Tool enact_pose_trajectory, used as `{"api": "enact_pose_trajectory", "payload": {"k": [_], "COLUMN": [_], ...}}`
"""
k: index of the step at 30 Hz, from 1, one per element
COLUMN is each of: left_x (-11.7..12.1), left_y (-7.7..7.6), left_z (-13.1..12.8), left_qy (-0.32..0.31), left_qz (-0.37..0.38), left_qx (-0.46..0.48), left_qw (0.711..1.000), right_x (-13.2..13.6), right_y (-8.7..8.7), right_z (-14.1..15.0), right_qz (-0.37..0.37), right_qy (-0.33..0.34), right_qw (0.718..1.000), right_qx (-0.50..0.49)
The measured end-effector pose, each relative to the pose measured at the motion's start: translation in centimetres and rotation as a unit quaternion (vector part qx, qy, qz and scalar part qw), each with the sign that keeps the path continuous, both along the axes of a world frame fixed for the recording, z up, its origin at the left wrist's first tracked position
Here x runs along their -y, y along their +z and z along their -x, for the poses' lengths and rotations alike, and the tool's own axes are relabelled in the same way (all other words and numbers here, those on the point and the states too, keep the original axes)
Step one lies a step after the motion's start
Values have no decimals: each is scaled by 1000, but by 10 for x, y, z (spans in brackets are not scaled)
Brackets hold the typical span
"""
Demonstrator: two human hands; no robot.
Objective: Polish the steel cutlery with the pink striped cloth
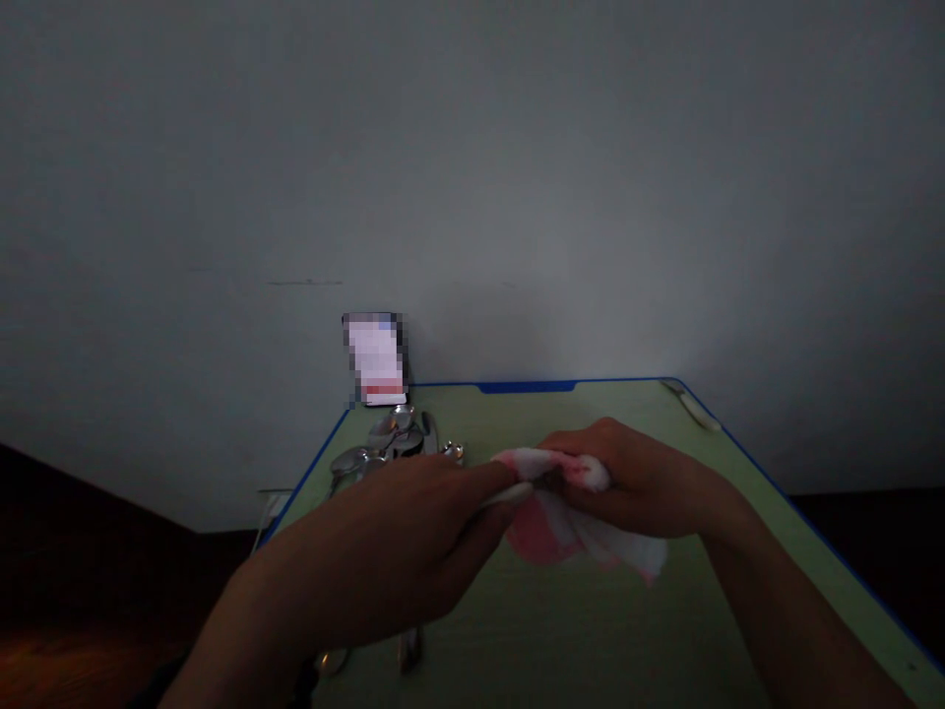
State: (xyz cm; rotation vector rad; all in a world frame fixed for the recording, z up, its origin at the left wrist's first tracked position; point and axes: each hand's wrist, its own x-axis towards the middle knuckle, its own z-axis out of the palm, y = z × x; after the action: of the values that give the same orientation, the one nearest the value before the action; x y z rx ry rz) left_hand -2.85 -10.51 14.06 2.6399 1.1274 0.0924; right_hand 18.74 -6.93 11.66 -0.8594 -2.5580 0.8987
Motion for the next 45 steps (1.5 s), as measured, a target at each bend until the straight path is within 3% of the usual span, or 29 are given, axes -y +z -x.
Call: {"api": "enact_pose_trajectory", "payload": {"k": [12, 45], "left_x": [-2, -2], "left_y": [-1, -1], "left_z": [2, 6], "left_qy": [19, 32], "left_qz": [20, 23], "left_qx": [4, 14], "left_qw": [1000, 999], "right_x": [0, -1], "right_y": [3, 2], "right_z": [-4, -5], "right_qz": [-17, -64], "right_qy": [-68, -84], "right_qw": [997, 994], "right_qx": [17, 28]}}
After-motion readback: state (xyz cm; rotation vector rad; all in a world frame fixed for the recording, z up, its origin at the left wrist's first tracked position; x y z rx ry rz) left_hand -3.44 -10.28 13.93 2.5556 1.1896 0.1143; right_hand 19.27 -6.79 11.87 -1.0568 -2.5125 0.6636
